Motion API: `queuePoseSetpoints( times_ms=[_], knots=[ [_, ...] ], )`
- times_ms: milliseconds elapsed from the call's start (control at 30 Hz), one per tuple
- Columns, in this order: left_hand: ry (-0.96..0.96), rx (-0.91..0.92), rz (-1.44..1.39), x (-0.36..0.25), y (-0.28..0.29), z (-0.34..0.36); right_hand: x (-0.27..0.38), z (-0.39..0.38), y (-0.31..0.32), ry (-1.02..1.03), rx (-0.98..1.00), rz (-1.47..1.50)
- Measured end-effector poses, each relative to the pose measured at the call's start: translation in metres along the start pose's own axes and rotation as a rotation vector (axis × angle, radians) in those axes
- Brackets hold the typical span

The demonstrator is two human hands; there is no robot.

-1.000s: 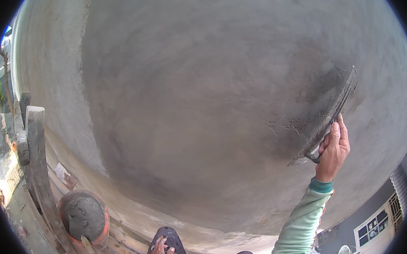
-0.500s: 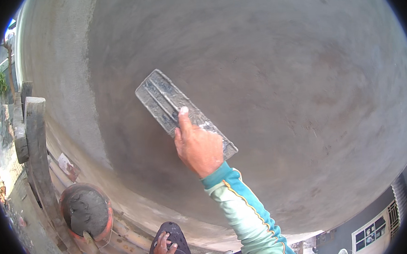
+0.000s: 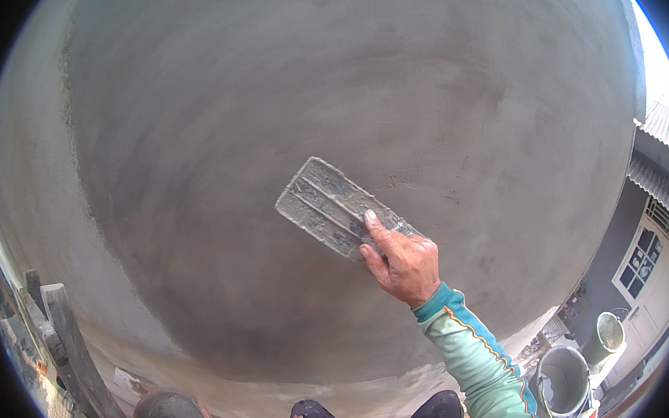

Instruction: The person smooths a wet plastered wall using a rectangular trowel. They repeatedly scoop plaster from a bucket and apply it to the wall, then level the surface with broad strokes. The person occasionally dips the trowel into a bucket of water to clean it.

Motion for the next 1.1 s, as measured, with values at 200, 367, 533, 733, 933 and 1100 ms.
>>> queuePoseSetpoints(
  times_ms=[200, 367, 533, 733, 933, 1100],
  knots=[
    [-0.219, 0.000, 0.212, 0.006, -0.036, 0.032, -0.027, 0.026, -0.020, 0.146, 0.110, -0.376],
    [-0.353, 0.001, 0.539, -0.010, -0.045, 0.039, -0.063, 0.073, 0.025, 0.049, -0.006, -0.439],
    [-0.317, 0.079, 0.373, 0.013, -0.049, 0.028, -0.193, 0.046, 0.142, -0.331, -0.339, -0.449],
    [-0.335, 0.085, 0.344, 0.010, -0.071, 0.044, -0.371, -0.118, 0.256, -1.011, -0.753, 0.545],
    [-0.380, 0.031, 0.429, 0.013, -0.070, 0.043, -0.255, 0.043, 0.188, -0.733, -0.346, 0.763],
    [-0.290, 0.072, 0.307, 0.005, -0.059, 0.036, -0.088, 0.077, 0.034, -0.184, 0.063, 0.280]
  ],
)
Point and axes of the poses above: each hand's wrist, its own z-axis towards the middle knuckle, its own y-axis out of the back of the hand, x = y × z, the point moved 8 cm from there along z, towards the middle knuckle, and after that the axes turned 8 degrees about z, right-handed, at the moved point
